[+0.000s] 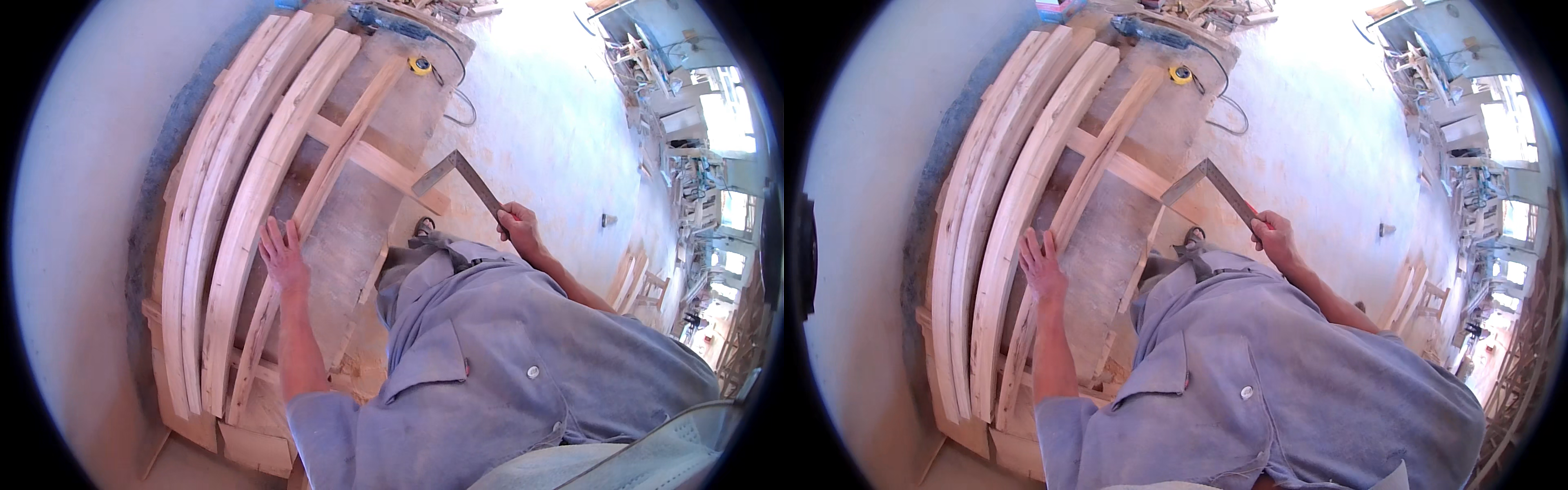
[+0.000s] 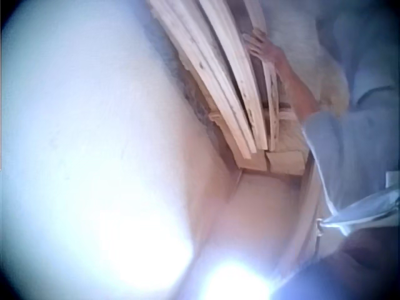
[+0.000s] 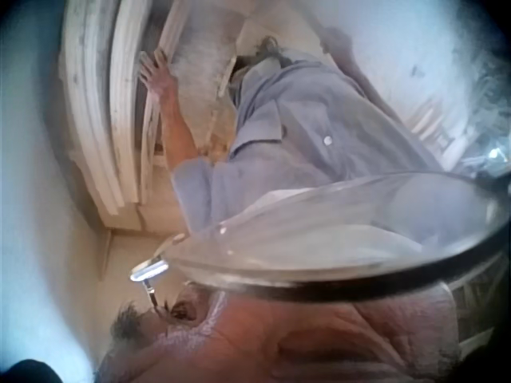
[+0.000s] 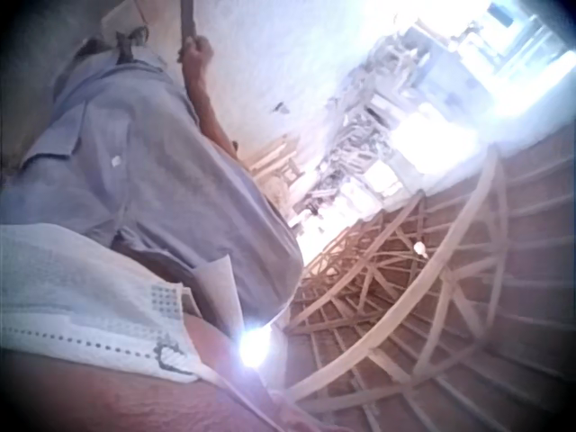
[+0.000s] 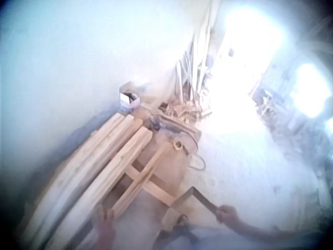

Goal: The person uses a try square and a red pencil to mark straight lines on several curved wooden planks. They repeatedly position the square on each plank and draw a line along its edge.

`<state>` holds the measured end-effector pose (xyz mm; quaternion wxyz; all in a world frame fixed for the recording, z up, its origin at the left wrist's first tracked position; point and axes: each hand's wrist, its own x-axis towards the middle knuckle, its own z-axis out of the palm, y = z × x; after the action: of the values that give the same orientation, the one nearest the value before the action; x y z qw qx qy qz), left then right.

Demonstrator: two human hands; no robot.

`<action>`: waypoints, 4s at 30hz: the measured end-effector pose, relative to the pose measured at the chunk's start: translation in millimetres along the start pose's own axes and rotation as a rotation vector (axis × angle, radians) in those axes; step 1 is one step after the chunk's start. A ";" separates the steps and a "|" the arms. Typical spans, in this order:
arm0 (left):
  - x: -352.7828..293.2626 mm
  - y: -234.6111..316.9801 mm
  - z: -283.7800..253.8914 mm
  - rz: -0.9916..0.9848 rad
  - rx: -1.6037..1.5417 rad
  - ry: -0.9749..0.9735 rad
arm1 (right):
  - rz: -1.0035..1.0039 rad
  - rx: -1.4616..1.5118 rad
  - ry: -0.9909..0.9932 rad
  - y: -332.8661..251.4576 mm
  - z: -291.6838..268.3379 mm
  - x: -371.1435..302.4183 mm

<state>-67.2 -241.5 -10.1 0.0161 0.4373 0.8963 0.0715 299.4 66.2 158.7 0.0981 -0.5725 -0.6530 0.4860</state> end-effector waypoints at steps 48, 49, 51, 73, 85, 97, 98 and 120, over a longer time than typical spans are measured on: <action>166.6 202.6 5.4 -0.193 -0.803 -0.192 | 0.028 -0.209 -0.142 -19.5 59.9 137.6; 167.8 202.3 5.4 -0.210 -0.820 -0.176 | -0.014 -0.201 -0.086 -26.2 60.2 135.9; 170.6 205.4 4.3 -0.211 -0.819 -0.159 | -0.040 -0.168 -0.005 -34.2 51.4 132.3; 185.8 203.2 -5.9 -0.065 -0.731 -0.294 | -0.390 -0.297 -0.287 -135.0 51.9 152.0; 190.5 204.9 -11.3 -0.096 -0.738 -0.343 | -0.296 -0.376 -0.412 -146.4 56.5 166.6; 190.9 205.6 -9.9 -0.106 -0.747 -0.327 | -0.290 -0.404 -0.427 -155.9 56.2 180.1; 190.7 205.6 -9.9 -0.104 -0.747 -0.324 | -0.287 -0.381 -0.415 -154.7 58.0 180.9; 175.2 232.4 -6.0 -0.094 -0.732 -0.257 | 0.063 -0.705 -0.502 -153.3 -0.5 160.3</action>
<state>5.8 36.7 34.8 0.2863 0.3664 0.8213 0.3304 147.6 221.2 204.9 -0.2802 -0.4548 -0.7649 0.3601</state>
